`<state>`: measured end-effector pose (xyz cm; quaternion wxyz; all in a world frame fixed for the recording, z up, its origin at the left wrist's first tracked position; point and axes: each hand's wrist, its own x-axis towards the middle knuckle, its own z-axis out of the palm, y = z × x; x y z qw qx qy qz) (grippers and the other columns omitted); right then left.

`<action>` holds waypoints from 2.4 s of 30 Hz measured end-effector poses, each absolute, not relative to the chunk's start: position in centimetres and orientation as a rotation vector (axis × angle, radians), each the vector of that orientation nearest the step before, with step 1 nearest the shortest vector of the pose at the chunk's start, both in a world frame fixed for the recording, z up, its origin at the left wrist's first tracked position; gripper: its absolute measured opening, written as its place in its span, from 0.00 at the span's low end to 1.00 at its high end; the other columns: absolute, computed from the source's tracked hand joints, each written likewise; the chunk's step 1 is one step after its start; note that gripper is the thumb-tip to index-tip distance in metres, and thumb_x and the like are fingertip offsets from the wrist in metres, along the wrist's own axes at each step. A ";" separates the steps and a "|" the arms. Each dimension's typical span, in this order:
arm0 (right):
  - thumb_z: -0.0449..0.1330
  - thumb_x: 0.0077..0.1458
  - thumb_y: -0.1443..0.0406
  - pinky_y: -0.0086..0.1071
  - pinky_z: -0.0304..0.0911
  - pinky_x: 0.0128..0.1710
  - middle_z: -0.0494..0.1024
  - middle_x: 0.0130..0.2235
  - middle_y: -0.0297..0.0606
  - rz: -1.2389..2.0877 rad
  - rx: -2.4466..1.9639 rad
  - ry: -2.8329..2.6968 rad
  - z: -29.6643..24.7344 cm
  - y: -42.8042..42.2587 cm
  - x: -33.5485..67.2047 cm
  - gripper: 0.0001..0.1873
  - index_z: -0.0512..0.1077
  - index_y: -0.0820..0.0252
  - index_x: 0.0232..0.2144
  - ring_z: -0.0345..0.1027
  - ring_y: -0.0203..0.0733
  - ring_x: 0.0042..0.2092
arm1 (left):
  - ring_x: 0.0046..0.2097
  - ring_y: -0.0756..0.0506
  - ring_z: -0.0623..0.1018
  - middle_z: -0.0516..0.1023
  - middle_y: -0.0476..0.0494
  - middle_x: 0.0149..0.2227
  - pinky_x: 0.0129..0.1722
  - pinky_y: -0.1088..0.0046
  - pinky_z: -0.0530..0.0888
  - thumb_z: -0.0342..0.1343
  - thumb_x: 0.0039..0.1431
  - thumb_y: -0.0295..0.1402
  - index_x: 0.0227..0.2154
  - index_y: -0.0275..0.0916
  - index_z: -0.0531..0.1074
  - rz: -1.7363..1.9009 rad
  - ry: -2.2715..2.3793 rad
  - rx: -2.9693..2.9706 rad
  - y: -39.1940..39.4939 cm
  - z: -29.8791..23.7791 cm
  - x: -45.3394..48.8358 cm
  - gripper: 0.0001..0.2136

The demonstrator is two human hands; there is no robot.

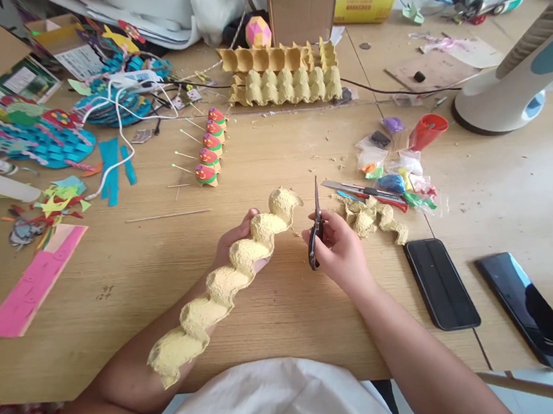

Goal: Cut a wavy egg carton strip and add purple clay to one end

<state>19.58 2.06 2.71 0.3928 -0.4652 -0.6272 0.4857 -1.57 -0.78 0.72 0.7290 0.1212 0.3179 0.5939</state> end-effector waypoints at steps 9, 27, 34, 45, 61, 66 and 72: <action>0.67 0.56 0.56 0.32 0.67 0.34 0.75 0.35 0.33 1.347 -1.113 -1.494 3.2 2.1 19.6 0.21 0.66 0.54 0.47 0.72 0.39 0.35 | 0.24 0.55 0.74 0.79 0.55 0.28 0.21 0.84 0.69 0.69 0.55 0.33 0.34 0.47 0.78 1.240 0.639 0.125 -0.2 0.4 -1.7 0.06; 0.74 0.48 0.51 0.39 0.76 0.45 0.77 0.42 0.32 1.634 -0.880 -1.171 4.1 2.4 19.7 0.30 0.61 0.46 0.45 0.77 0.41 0.42 | 0.27 0.54 0.78 0.82 0.51 0.29 0.24 0.85 0.72 0.67 0.55 0.26 0.39 0.41 0.79 1.043 0.516 -0.050 -0.3 0.2 -1.7 0.09; 0.71 0.52 0.52 0.33 0.75 0.39 0.71 0.34 0.26 1.697 -0.951 -0.874 2.8 2.2 19.1 0.24 0.62 0.47 0.43 0.74 0.36 0.35 | 0.33 0.52 0.80 0.82 0.49 0.36 0.29 0.81 0.74 0.67 0.57 0.26 0.47 0.45 0.79 1.142 0.687 0.203 -0.1 1.0 -0.3 0.15; 0.71 0.53 0.58 0.33 0.74 0.42 0.70 0.39 0.27 1.608 -0.893 -0.902 2.7 1.6 18.6 0.24 0.61 0.47 0.44 0.74 0.34 0.37 | 0.43 0.48 0.80 0.81 0.48 0.44 0.38 0.75 0.74 0.78 0.44 0.36 0.50 0.47 0.77 1.261 0.718 0.536 -1.3 1.2 2.0 0.29; 0.71 0.57 0.56 0.42 0.71 0.53 0.81 0.45 0.37 1.410 -0.887 -1.270 2.4 1.4 19.1 0.21 0.67 0.49 0.47 0.78 0.45 0.51 | 0.36 0.50 0.81 0.82 0.49 0.35 0.32 0.79 0.74 0.78 0.42 0.39 0.35 0.40 0.80 1.407 0.944 0.498 -0.7 0.9 1.5 0.18; 0.73 0.55 0.57 0.35 0.72 0.47 0.80 0.43 0.35 1.419 -0.799 -1.303 3.2 2.0 19.8 0.22 0.68 0.48 0.46 0.76 0.41 0.47 | 0.30 0.51 0.76 0.80 0.47 0.30 0.28 0.76 0.70 0.72 0.53 0.45 0.37 0.38 0.79 1.253 0.953 0.803 -0.7 0.5 1.1 0.16; 0.75 0.50 0.55 0.28 0.68 0.32 0.74 0.37 0.30 1.500 -0.792 -1.323 3.8 2.0 20.0 0.26 0.68 0.50 0.46 0.68 0.34 0.33 | 0.29 0.49 0.76 0.77 0.48 0.26 0.30 0.73 0.72 0.69 0.57 0.45 0.34 0.39 0.77 1.250 0.966 0.898 -0.7 0.4 0.7 0.15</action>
